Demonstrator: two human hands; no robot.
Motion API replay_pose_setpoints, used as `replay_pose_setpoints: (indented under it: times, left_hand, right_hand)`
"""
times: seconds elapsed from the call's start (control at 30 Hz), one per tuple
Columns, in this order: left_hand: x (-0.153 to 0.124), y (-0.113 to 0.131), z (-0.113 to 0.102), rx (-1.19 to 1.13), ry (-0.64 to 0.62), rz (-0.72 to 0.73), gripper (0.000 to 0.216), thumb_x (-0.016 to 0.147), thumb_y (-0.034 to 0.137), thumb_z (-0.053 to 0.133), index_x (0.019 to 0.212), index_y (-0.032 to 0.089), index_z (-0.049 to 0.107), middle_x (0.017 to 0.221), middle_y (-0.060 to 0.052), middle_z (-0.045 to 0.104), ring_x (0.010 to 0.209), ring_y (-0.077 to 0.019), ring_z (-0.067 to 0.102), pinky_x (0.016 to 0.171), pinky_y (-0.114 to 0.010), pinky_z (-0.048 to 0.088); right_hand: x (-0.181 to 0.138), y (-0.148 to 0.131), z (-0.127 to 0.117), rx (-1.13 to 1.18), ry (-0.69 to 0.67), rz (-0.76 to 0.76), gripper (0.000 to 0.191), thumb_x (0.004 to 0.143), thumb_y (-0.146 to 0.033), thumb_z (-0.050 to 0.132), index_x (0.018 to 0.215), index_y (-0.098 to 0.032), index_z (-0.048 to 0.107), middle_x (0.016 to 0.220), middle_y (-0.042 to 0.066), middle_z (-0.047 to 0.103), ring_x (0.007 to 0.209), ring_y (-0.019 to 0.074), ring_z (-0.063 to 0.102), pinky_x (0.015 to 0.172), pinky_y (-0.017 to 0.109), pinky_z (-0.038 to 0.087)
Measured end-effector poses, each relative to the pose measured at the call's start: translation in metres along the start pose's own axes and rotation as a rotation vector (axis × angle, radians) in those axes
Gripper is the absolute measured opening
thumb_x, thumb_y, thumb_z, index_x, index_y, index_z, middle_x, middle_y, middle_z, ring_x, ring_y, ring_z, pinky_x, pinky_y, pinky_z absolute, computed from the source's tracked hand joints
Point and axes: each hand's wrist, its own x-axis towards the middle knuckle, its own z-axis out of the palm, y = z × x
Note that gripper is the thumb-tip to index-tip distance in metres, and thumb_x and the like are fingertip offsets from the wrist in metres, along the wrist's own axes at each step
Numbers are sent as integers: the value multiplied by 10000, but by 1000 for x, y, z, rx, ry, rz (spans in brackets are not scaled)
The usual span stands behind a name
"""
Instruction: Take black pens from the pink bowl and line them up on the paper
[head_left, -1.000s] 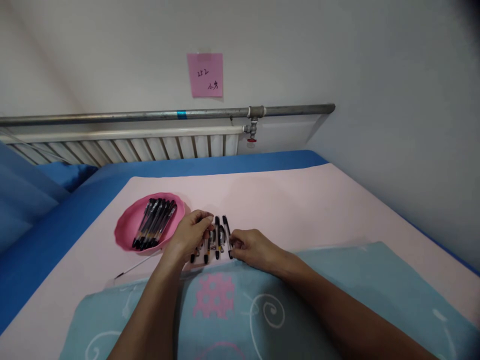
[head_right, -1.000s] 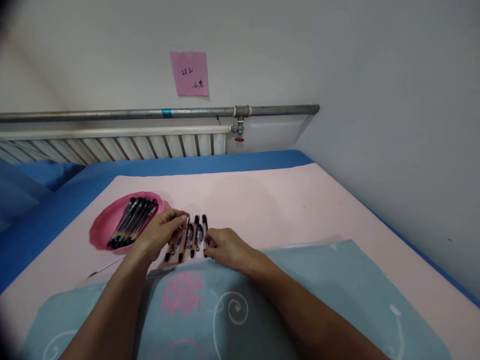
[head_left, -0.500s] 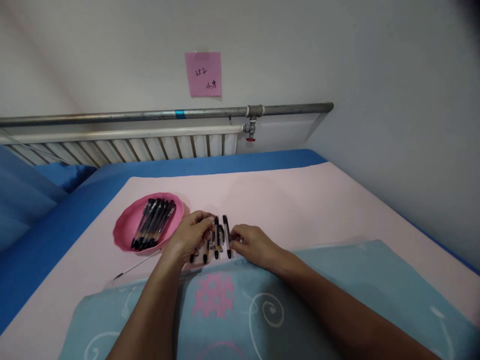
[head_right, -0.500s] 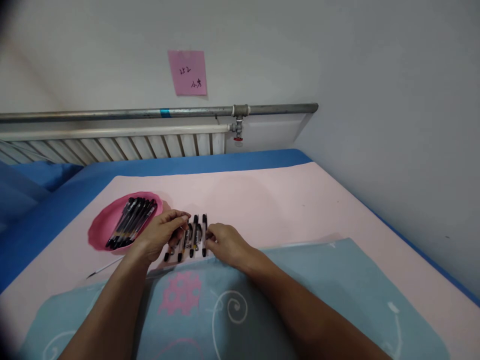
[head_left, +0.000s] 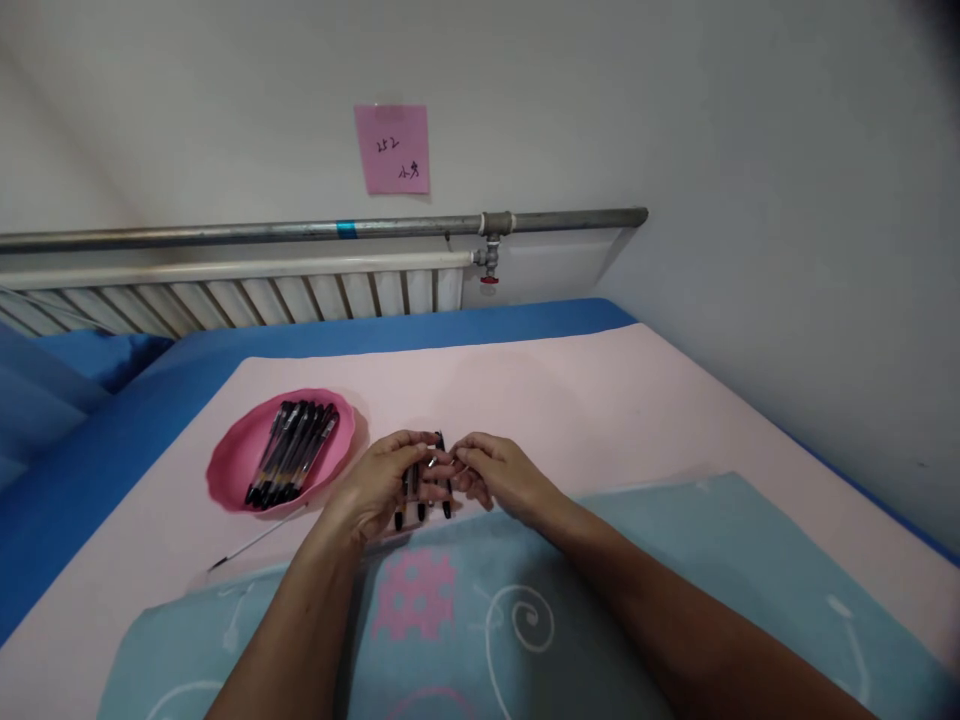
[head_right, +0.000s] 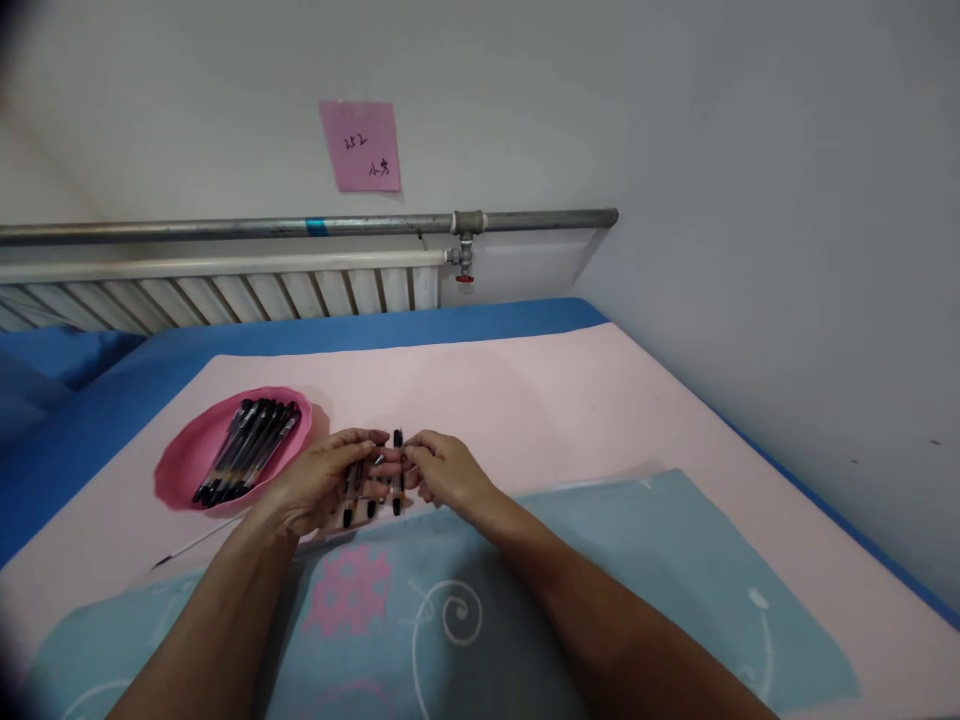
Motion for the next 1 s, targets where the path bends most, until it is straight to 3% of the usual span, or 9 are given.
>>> replay_pose_setpoints:
  times: [0.27, 0.4, 0.5, 0.6, 0.77, 0.87, 1.0]
  left_hand:
    - [-4, -9, 15, 20, -121, -65, 202, 760, 119, 520, 962, 126, 514, 865, -116, 647, 699, -189, 652, 588, -308, 542]
    - [-10, -5, 16, 25, -158, -44, 248, 767, 164, 525, 1013, 148, 498, 986, -128, 625, 660, -189, 653, 481, -272, 520]
    - [-11, -2, 14, 39, -186, -24, 247, 769, 178, 528, 1013, 147, 509, 1021, -129, 615, 652, -181, 653, 448, -241, 500]
    - [-10, 2, 6, 45, -149, 19, 243, 769, 159, 525, 1011, 131, 517, 994, -131, 627, 633, -163, 647, 466, -240, 505]
    - [-9, 17, -14, 68, 49, 114, 254, 765, 111, 515, 1018, 103, 515, 932, -136, 643, 605, -135, 632, 461, -219, 499]
    - [-11, 23, -20, 82, 148, 155, 235, 769, 91, 494, 1003, 95, 516, 922, -137, 641, 604, -132, 631, 455, -207, 490]
    - [-13, 23, -18, 104, 159, 157, 219, 768, 88, 490, 985, 95, 521, 906, -130, 640, 595, -130, 626, 438, -199, 478]
  right_hand:
    - [0, 1, 0, 479, -196, 200, 139, 796, -202, 380, 703, -139, 463, 552, 18, 541, 444, 124, 543, 405, 238, 436]
    - [0, 1, -4, 558, -321, 196, 212, 836, -244, 339, 745, -129, 492, 478, -6, 504, 402, 119, 517, 417, 235, 431]
    - [1, 2, -5, 540, -334, 185, 252, 843, -272, 330, 752, -122, 512, 483, 10, 524, 414, 125, 524, 421, 237, 430]
    - [2, 3, -5, 402, -213, 158, 244, 816, -301, 384, 744, -118, 530, 557, 37, 567, 436, 118, 528, 420, 240, 438]
    - [2, 2, -7, -59, 51, 54, 136, 757, -241, 456, 712, -143, 540, 586, 17, 564, 412, 84, 480, 377, 200, 400]
    - [1, 2, -10, -292, 102, -29, 120, 751, -205, 453, 748, -158, 563, 560, -5, 551, 438, 80, 474, 411, 187, 386]
    - [2, 5, -12, -534, 104, -106, 159, 738, -168, 457, 776, -152, 611, 594, 8, 597, 533, 95, 524, 519, 197, 395]
